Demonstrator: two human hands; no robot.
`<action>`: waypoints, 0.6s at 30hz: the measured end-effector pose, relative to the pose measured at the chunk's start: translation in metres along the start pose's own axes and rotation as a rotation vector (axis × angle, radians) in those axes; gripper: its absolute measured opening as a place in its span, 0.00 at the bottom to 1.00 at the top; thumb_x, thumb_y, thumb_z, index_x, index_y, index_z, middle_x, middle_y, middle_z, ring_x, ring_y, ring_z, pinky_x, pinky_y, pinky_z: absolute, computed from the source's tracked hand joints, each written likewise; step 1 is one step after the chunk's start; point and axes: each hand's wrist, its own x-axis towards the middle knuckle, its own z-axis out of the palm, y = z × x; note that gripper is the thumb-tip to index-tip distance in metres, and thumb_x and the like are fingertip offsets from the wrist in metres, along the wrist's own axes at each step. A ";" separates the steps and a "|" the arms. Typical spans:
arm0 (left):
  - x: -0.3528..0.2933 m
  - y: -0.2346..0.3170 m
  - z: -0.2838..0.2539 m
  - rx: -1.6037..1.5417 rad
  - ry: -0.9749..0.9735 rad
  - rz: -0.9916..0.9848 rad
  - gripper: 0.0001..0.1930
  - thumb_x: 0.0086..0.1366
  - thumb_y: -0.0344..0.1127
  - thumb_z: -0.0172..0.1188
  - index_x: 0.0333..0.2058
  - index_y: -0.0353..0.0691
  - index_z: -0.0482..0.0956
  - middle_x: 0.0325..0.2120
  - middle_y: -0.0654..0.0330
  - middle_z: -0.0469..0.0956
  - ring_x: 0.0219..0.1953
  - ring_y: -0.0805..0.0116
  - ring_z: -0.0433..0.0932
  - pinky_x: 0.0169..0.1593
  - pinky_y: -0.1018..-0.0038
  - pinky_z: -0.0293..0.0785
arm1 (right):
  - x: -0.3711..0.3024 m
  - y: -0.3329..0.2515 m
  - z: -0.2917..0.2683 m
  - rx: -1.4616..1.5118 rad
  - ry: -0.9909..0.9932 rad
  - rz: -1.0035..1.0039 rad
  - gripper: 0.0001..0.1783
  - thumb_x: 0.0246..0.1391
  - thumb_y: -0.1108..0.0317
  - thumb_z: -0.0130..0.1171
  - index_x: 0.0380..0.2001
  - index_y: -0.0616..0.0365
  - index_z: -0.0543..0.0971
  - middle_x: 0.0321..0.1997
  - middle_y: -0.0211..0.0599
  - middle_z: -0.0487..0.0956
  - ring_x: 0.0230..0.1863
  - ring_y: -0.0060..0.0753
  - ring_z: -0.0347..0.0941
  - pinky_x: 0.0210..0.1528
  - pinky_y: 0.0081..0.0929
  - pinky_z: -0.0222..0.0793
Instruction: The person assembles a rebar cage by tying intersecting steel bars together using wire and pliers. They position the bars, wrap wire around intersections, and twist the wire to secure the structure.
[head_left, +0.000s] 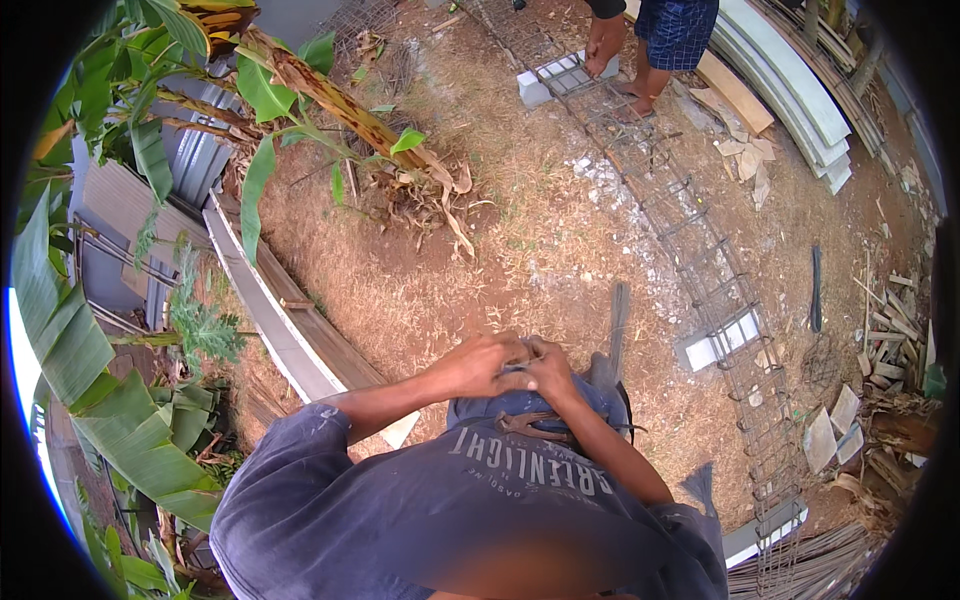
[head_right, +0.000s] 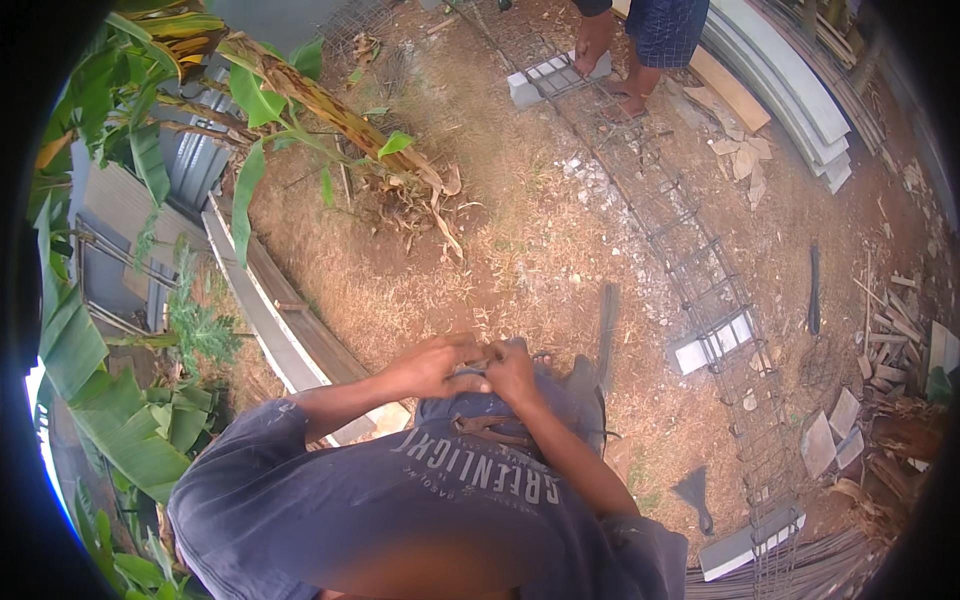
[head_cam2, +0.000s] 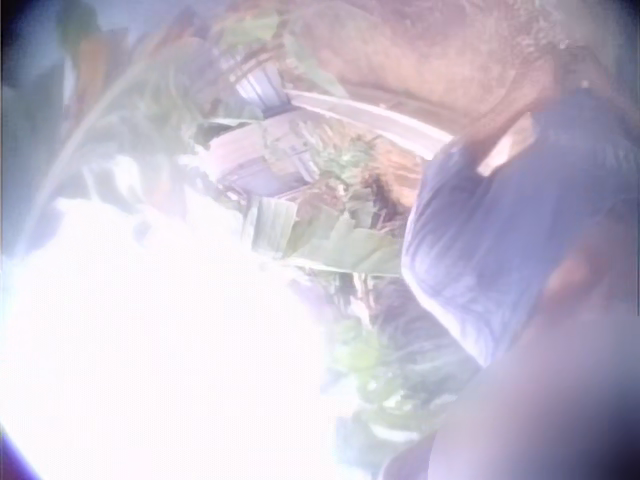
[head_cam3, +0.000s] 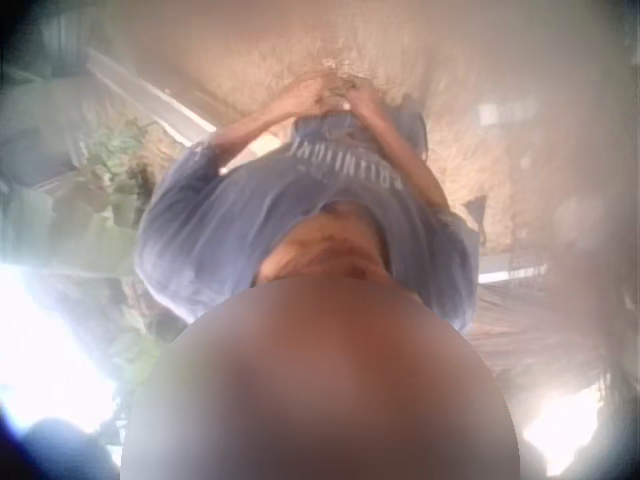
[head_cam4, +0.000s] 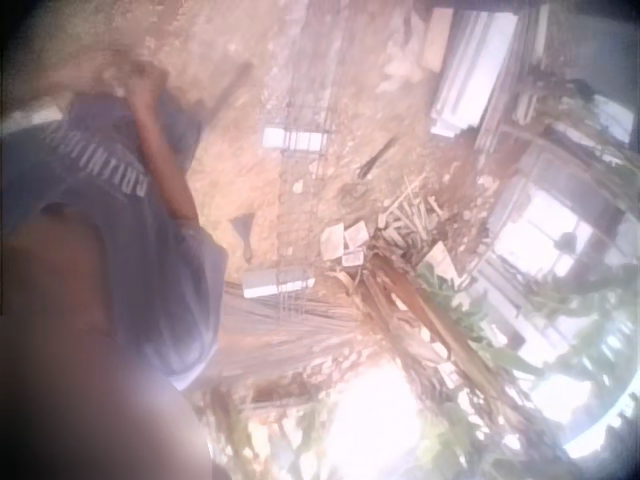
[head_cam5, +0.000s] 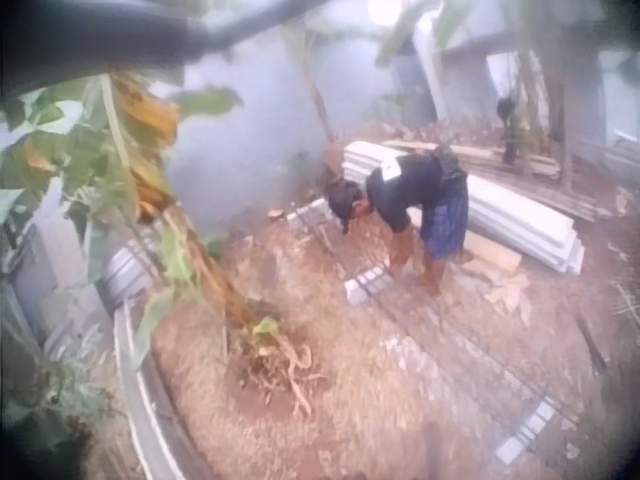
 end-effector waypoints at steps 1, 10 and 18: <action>-0.017 -0.002 0.021 0.022 -0.010 0.050 0.26 0.62 0.59 0.57 0.38 0.37 0.80 0.33 0.49 0.80 0.36 0.51 0.77 0.41 0.58 0.72 | 0.003 0.000 -0.002 0.008 -0.108 0.208 0.18 0.59 0.58 0.55 0.24 0.64 0.77 0.17 0.37 0.71 0.21 0.24 0.68 0.27 0.30 0.65; -0.041 -0.006 0.033 -0.528 -0.440 -0.243 0.21 0.59 0.52 0.61 0.28 0.36 0.82 0.17 0.59 0.75 0.24 0.68 0.74 0.31 0.69 0.67 | -0.018 -0.029 -0.048 0.224 -0.473 0.257 0.23 0.53 0.49 0.62 0.34 0.61 0.79 0.29 0.35 0.78 0.30 0.26 0.73 0.34 0.26 0.68; -0.013 -0.033 0.014 -1.033 -0.313 -0.883 0.16 0.60 0.47 0.63 0.28 0.38 0.83 0.15 0.66 0.72 0.18 0.83 0.65 0.21 0.85 0.53 | -0.032 -0.080 -0.059 -0.428 -0.704 0.103 0.29 0.49 0.47 0.63 0.45 0.58 0.73 0.43 0.48 0.78 0.45 0.54 0.75 0.48 0.45 0.69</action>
